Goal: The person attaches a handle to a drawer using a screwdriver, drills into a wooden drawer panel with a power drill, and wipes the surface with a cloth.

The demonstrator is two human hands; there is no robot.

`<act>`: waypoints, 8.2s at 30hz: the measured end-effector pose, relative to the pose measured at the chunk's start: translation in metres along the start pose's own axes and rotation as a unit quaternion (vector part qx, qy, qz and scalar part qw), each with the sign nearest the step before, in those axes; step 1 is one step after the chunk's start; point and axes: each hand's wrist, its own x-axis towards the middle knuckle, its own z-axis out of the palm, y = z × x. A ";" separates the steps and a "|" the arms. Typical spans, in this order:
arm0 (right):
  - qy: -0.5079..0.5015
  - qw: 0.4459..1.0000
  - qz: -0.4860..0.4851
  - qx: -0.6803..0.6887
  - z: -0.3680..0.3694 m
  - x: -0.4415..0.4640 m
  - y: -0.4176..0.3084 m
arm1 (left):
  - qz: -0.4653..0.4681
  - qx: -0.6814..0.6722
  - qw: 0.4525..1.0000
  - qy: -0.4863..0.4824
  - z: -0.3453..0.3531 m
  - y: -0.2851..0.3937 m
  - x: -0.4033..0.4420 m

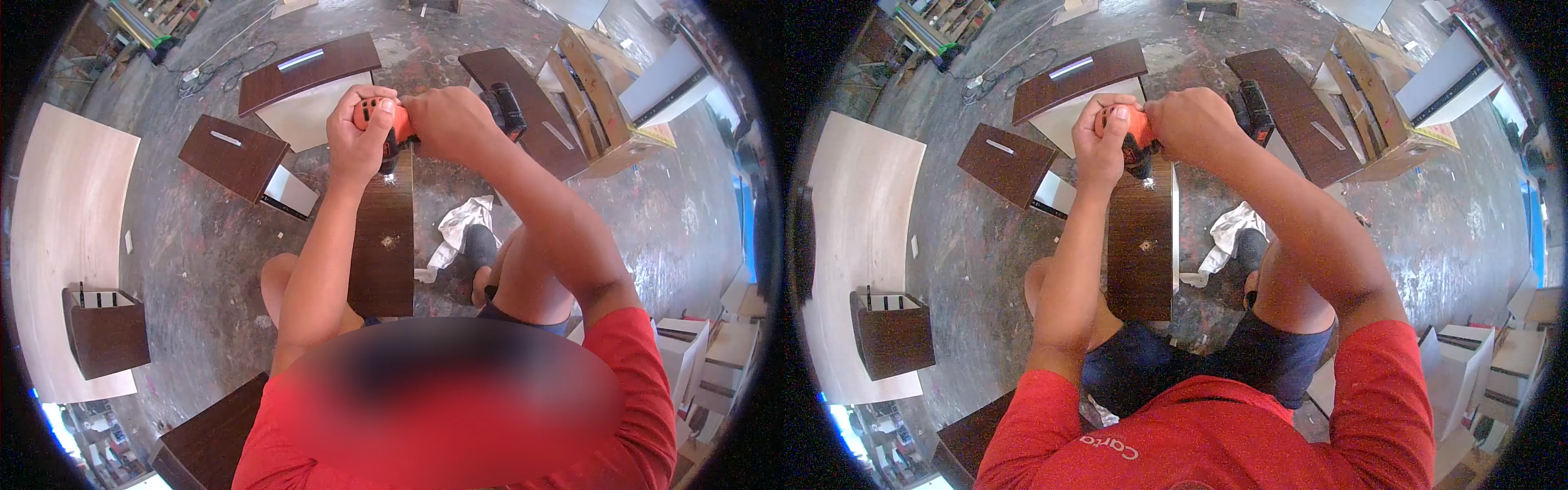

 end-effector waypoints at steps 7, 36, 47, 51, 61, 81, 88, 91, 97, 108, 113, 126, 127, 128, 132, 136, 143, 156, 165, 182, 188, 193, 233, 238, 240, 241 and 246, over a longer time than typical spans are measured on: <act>-0.030 0.999 0.011 0.006 -0.007 -0.001 -0.002 | 0.015 0.017 1.000 0.005 0.001 -0.001 0.000; 0.009 1.000 -0.001 0.008 0.016 0.003 0.003 | 0.022 -0.014 0.999 0.022 0.002 -0.005 -0.002; -0.031 0.999 -0.030 0.017 0.036 0.009 0.007 | 0.005 0.023 1.000 0.013 -0.004 -0.030 -0.017; -0.046 0.998 -0.024 0.022 0.029 0.011 0.007 | 0.008 0.020 0.999 0.041 0.000 -0.026 -0.014; -0.020 0.999 -0.011 0.034 0.007 0.004 0.008 | 0.037 0.042 0.998 0.039 0.007 -0.007 -0.001; 0.089 0.988 0.093 0.080 -0.078 -0.062 0.046 | 0.143 0.034 0.987 -0.058 0.013 0.079 0.017; 0.354 0.843 0.292 0.280 -0.097 -0.215 0.120 | 0.048 0.218 0.975 0.012 -0.038 0.065 -0.023; 0.474 0.743 0.344 0.323 -0.062 -0.300 0.127 | -0.095 0.292 0.952 0.004 -0.075 0.028 -0.058; 0.602 0.532 0.448 0.392 0.049 -0.452 0.120 | -0.276 0.485 0.824 -0.096 -0.077 0.011 -0.112; 0.623 0.374 0.572 0.380 0.339 -0.548 0.133 | -0.355 0.611 0.704 -0.072 0.029 0.029 -0.238; 0.646 0.341 0.619 0.287 0.450 -0.545 0.157 | -0.398 0.607 0.682 -0.088 0.038 0.037 -0.248; 0.498 0.478 0.673 0.264 0.457 -0.552 0.116 | -0.326 0.545 0.763 -0.119 -0.011 0.050 -0.236; 0.486 0.499 0.671 0.256 0.458 -0.553 0.110 | -0.329 0.541 0.763 -0.130 -0.022 0.053 -0.235; 0.473 0.518 0.669 0.247 0.460 -0.553 0.104 | -0.332 0.537 0.762 -0.144 -0.030 0.055 -0.230; 0.338 0.590 0.697 0.226 0.547 -0.614 0.111 | -0.318 0.537 0.764 -0.161 -0.047 0.054 -0.230; 0.265 0.565 0.744 0.238 0.523 -0.586 0.086 | -0.323 0.538 0.763 -0.158 -0.053 0.050 -0.235; 0.179 0.629 0.672 0.348 0.465 -0.446 0.032 | -0.344 0.537 0.754 -0.157 -0.059 0.043 -0.231; -0.015 0.414 0.550 0.726 0.406 -0.262 0.002 | -0.335 0.501 0.786 -0.139 -0.066 0.047 -0.228; -0.005 0.412 0.446 0.794 0.273 -0.189 0.046 | -0.313 0.480 0.810 -0.123 -0.074 0.046 -0.236; 0.131 0.959 -0.121 0.219 0.206 0.045 0.039 | -0.197 0.415 0.856 0.238 -0.106 0.056 -0.233; 0.124 0.965 -0.065 0.222 0.224 0.016 -0.002 | -0.228 0.317 0.858 0.334 -0.126 0.053 -0.260; 0.051 0.965 -0.127 0.222 0.211 -0.025 -0.054 | -0.262 0.228 0.869 0.352 -0.121 0.066 -0.249; 0.097 0.993 0.046 0.056 0.221 0.023 -0.023 | -0.255 0.155 0.842 0.450 -0.134 0.021 -0.256; 0.131 0.987 0.046 0.079 0.242 0.034 0.008 | -0.277 0.160 0.858 0.402 -0.126 0.014 -0.253; 0.136 0.984 0.016 0.110 0.245 0.015 -0.022 | -0.265 0.183 0.873 0.366 -0.119 0.011 -0.253; 0.129 0.987 -0.009 0.091 0.240 -0.005 -0.045 | -0.259 0.197 0.880 0.346 -0.116 0.011 -0.253; 0.065 0.927 -0.162 0.332 0.203 -0.126 -0.161 | -0.278 0.344 0.875 0.197 -0.097 0.009 -0.243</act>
